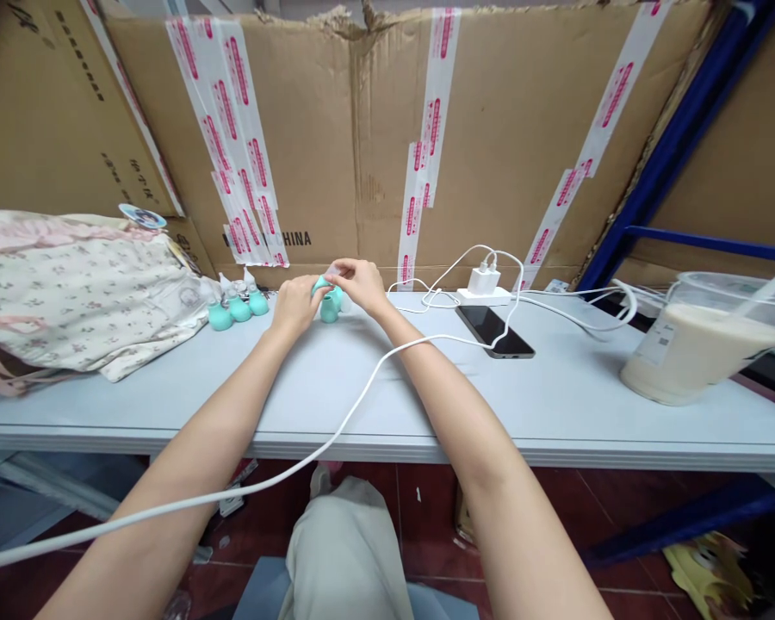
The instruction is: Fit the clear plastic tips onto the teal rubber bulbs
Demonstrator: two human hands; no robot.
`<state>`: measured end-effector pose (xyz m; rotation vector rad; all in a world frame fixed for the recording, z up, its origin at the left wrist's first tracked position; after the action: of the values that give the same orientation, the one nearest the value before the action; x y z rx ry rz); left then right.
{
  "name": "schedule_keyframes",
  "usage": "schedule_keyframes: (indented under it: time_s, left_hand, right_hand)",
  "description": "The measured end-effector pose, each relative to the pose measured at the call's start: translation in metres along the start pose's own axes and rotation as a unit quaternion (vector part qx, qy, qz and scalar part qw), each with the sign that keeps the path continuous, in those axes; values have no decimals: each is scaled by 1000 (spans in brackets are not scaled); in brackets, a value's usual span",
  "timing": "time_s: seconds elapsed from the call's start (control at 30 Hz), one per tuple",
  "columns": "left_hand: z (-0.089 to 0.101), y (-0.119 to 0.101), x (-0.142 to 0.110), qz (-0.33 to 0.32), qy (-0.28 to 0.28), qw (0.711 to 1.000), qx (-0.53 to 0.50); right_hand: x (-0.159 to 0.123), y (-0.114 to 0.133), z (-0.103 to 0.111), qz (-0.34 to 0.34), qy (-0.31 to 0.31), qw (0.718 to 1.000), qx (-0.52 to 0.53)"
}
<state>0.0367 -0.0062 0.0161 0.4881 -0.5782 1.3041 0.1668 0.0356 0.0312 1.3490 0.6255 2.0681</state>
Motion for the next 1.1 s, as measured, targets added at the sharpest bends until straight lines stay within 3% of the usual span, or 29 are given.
schedule_keyframes:
  time_s: [0.17, 0.3, 0.4, 0.53, 0.63, 0.73, 0.87, 1.1]
  left_hand:
    - [5, -2, -1, 62, 10, 997, 35]
    - [2, -6, -1, 90, 18, 996, 14]
    - [-2, 1, 1, 153, 21, 988, -20]
    - [2, 28, 1, 262, -70, 959, -89]
    - [7, 44, -2, 298, -146, 936, -117]
    - [4, 48, -2, 303, -154, 932, -126]
    - [-1, 42, 1, 274, -127, 947, -112]
    - [-5, 30, 6, 229, 4, 962, -148]
  right_hand:
    - [-4, 14, -2, 84, -29, 983, -162]
    - [-9, 16, -5, 105, -35, 967, -228]
    - [-9, 22, 2, 126, -64, 958, -250]
    - [-4, 18, 27, 101, -125, 951, -264]
    - [-3, -7, 35, 43, -73, 950, -300]
    - [-10, -36, 21, -2, 48, 941, -336]
    - [-22, -50, -5, -18, 133, 916, -379]
    - [-26, -45, -18, -10, 123, 918, -376]
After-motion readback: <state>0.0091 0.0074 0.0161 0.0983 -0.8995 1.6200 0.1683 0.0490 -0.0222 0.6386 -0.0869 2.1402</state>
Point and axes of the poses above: each hand's wrist, its own x-axis towards the middle knuckle, its own z-axis out of the back of the hand, y = z × x, the point moved 4 cm from there along x, towards the middle knuckle, and after that the axes turned 7 degrees about x, right-handed, at the moved point
